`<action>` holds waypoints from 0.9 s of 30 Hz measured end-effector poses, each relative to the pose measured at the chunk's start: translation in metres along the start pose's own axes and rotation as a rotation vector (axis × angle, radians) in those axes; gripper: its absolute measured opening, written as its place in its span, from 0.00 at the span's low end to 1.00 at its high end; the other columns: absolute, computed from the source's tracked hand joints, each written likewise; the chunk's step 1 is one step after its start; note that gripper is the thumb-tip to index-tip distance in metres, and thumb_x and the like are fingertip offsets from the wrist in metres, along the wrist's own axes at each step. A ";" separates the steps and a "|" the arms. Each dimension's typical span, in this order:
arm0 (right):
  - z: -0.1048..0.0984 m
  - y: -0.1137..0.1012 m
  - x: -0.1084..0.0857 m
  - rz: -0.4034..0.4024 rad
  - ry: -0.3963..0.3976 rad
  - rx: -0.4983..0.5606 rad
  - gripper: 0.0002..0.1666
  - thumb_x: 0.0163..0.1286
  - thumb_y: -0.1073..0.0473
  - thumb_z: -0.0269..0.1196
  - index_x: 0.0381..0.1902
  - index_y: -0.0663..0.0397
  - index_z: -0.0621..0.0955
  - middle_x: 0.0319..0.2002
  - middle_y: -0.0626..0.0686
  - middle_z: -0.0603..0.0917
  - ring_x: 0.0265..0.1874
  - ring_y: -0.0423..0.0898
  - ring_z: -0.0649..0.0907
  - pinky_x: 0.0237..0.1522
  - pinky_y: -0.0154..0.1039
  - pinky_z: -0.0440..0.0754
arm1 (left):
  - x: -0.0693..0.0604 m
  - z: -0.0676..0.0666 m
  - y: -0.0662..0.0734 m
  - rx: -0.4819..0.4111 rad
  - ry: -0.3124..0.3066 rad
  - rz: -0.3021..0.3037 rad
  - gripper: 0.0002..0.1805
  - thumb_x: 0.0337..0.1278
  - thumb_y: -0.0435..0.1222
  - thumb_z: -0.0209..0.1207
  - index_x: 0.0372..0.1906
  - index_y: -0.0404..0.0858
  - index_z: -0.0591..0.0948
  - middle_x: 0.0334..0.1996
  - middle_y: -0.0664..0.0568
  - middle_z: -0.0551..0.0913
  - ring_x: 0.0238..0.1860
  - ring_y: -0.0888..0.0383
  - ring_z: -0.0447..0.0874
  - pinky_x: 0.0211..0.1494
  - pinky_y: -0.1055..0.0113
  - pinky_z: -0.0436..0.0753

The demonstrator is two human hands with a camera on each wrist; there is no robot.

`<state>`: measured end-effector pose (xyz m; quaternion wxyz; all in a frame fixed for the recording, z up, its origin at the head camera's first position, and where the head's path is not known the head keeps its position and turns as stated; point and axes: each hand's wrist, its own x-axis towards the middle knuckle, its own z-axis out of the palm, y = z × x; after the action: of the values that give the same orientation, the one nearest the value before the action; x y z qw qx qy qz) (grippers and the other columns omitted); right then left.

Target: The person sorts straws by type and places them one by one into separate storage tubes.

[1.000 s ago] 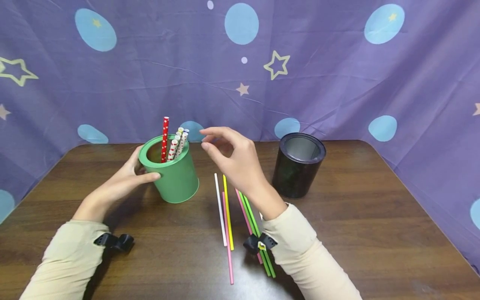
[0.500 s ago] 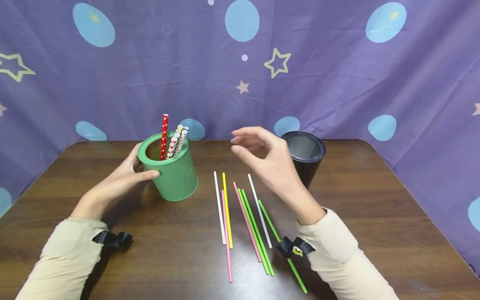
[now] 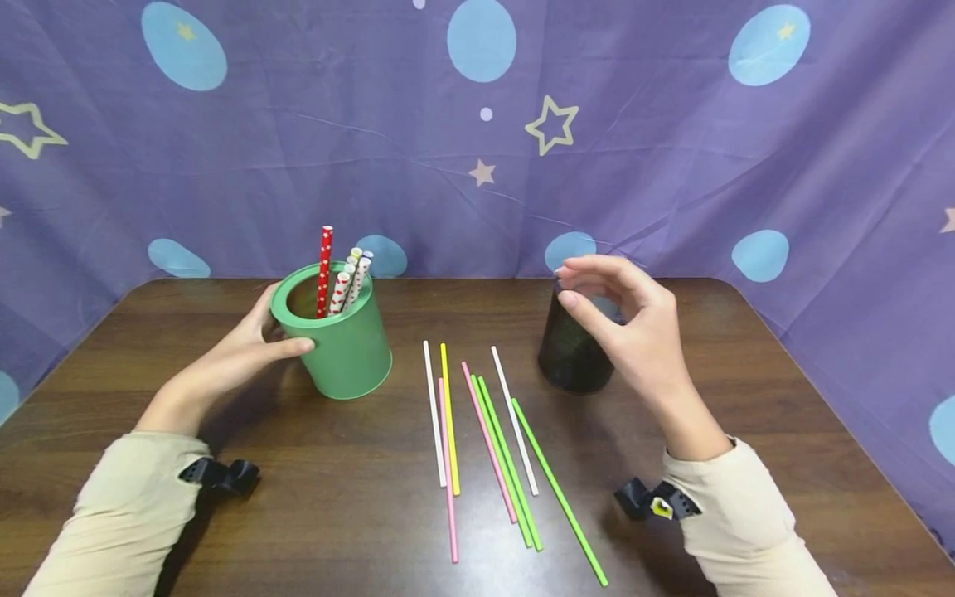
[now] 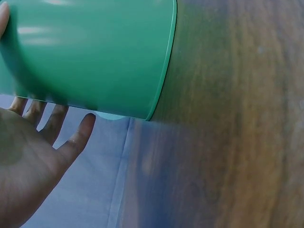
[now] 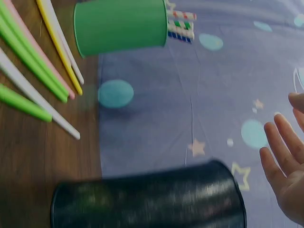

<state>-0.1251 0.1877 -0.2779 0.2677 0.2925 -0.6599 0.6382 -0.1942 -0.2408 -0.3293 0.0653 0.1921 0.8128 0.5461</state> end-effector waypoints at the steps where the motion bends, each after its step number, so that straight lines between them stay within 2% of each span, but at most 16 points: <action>1: -0.005 0.001 -0.001 -0.006 0.002 0.016 0.19 0.59 0.83 0.62 0.50 0.75 0.80 0.42 0.57 0.87 0.43 0.47 0.85 0.48 0.32 0.81 | 0.000 0.000 0.000 -0.002 -0.001 0.001 0.48 0.59 0.33 0.65 0.77 0.42 0.49 0.69 0.45 0.61 0.70 0.51 0.58 0.71 0.44 0.59; 5: -0.020 0.005 -0.002 -0.005 0.012 0.068 0.21 0.58 0.85 0.60 0.51 0.77 0.79 0.44 0.59 0.86 0.45 0.49 0.85 0.50 0.33 0.80 | 0.000 0.000 0.000 -0.006 0.000 0.003 0.48 0.59 0.32 0.65 0.77 0.42 0.49 0.69 0.46 0.62 0.69 0.53 0.58 0.71 0.45 0.59; 15: -0.049 0.014 -0.003 0.072 0.043 0.078 0.23 0.58 0.86 0.59 0.53 0.82 0.75 0.47 0.62 0.85 0.50 0.52 0.83 0.56 0.37 0.77 | -0.001 0.000 -0.001 -0.003 0.003 0.003 0.48 0.59 0.32 0.66 0.77 0.42 0.49 0.70 0.46 0.60 0.70 0.52 0.55 0.71 0.44 0.58; 20: -0.065 0.021 -0.003 0.142 -0.001 0.042 0.26 0.59 0.85 0.60 0.57 0.75 0.76 0.51 0.59 0.84 0.54 0.49 0.80 0.59 0.34 0.74 | -0.001 0.001 -0.002 -0.013 0.005 0.008 0.48 0.59 0.32 0.65 0.77 0.42 0.49 0.70 0.47 0.61 0.69 0.55 0.57 0.71 0.46 0.59; 27: -0.080 0.027 -0.007 0.286 -0.072 -0.092 0.30 0.63 0.79 0.62 0.64 0.66 0.74 0.58 0.53 0.81 0.58 0.48 0.76 0.59 0.30 0.72 | 0.000 0.000 -0.002 -0.026 0.005 -0.001 0.49 0.59 0.31 0.65 0.77 0.42 0.48 0.71 0.45 0.60 0.71 0.52 0.56 0.72 0.45 0.57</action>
<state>-0.1414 0.2685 -0.2977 0.1635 0.2057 -0.7325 0.6280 -0.1946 -0.2418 -0.3312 0.0664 0.1895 0.8058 0.5571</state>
